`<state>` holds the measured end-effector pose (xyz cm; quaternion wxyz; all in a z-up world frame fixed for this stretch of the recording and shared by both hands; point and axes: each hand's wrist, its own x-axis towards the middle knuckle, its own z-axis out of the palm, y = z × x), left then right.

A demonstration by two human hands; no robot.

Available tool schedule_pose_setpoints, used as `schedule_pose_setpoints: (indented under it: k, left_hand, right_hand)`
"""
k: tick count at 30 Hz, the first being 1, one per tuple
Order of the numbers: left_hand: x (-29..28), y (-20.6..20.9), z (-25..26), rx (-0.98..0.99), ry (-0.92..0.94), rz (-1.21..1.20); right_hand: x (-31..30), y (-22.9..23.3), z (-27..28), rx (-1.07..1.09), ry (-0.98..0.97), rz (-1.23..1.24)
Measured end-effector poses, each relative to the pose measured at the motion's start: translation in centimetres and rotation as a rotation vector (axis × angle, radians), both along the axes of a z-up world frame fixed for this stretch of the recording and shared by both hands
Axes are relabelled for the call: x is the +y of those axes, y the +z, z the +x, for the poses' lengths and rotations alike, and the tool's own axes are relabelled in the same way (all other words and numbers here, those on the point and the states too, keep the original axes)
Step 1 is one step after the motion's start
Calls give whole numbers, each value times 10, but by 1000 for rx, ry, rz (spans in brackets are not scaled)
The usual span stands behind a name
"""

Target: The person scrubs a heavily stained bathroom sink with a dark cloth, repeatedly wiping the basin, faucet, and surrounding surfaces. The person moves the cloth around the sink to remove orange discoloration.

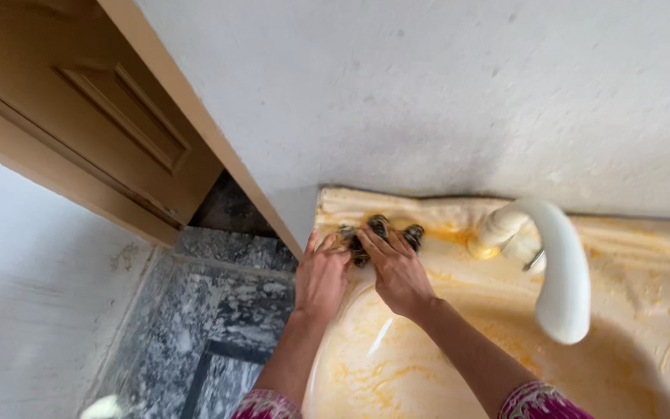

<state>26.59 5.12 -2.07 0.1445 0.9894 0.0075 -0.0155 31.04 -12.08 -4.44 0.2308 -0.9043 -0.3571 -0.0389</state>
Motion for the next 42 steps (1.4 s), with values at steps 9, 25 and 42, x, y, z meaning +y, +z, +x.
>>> schedule_pose_setpoints:
  k: [9,25,42]
  left_hand:
    - [17,-9,-143,-248,-113,-153]
    - [49,17,21,-181,-71,-378]
    - [7,-44,-153,-147,27,-352]
  right_hand:
    - [13,26,-91,117,276,-53]
    - [52,17,11,53,-4,-318]
    - [41,5,-120,-86,58,-167]
